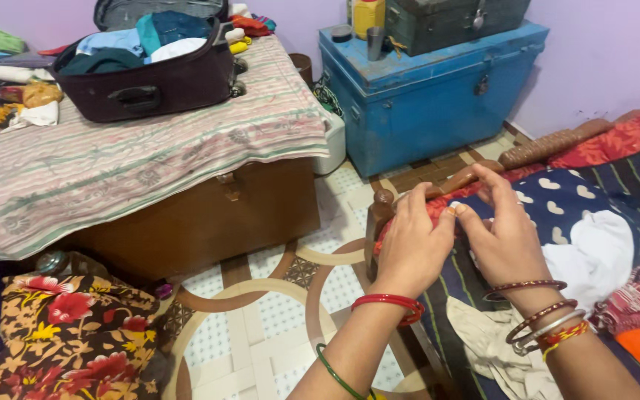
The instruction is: The person folds several pieces of clothing and places them into an open suitcase on a bed. They handle a white shirt, a red patterned cloth, a green striped garment, and an orange cloth, folding each and stacking them inside the suitcase before closing it.
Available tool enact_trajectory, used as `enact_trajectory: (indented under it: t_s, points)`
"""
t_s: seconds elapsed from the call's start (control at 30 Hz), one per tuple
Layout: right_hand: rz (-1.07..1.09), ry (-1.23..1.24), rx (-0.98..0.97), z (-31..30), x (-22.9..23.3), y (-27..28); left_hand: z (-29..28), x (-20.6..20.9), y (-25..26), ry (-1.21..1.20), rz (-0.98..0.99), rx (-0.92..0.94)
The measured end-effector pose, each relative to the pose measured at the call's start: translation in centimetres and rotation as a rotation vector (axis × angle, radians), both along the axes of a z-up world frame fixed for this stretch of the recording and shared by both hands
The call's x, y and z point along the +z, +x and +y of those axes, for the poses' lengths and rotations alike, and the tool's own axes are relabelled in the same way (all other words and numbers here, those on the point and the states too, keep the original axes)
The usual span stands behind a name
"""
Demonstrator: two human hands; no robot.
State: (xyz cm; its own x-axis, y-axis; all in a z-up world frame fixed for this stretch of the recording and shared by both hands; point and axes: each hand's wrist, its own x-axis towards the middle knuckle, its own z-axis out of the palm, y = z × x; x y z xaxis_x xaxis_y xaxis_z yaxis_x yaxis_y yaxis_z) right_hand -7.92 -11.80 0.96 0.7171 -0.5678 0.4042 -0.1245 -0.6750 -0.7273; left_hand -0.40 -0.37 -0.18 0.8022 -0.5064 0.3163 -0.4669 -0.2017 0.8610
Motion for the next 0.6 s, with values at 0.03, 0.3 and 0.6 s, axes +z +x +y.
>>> enact_trajectory:
  t_s: [0.03, 0.3, 0.6]
  points:
    - [0.001, 0.009, -0.002, -0.6, 0.0, -0.6, -0.4, -0.2, -0.5, 0.013, 0.011, -0.002]
    - [0.056, 0.081, -0.030, -8.3, -0.8, -2.5, -7.5, -0.2, -1.7, 0.139, 0.109, -0.040]
    - [0.051, 0.042, 0.001, -22.8, -5.1, -3.2, -20.9, -3.0, -3.4, 0.187, 0.132, -0.036]
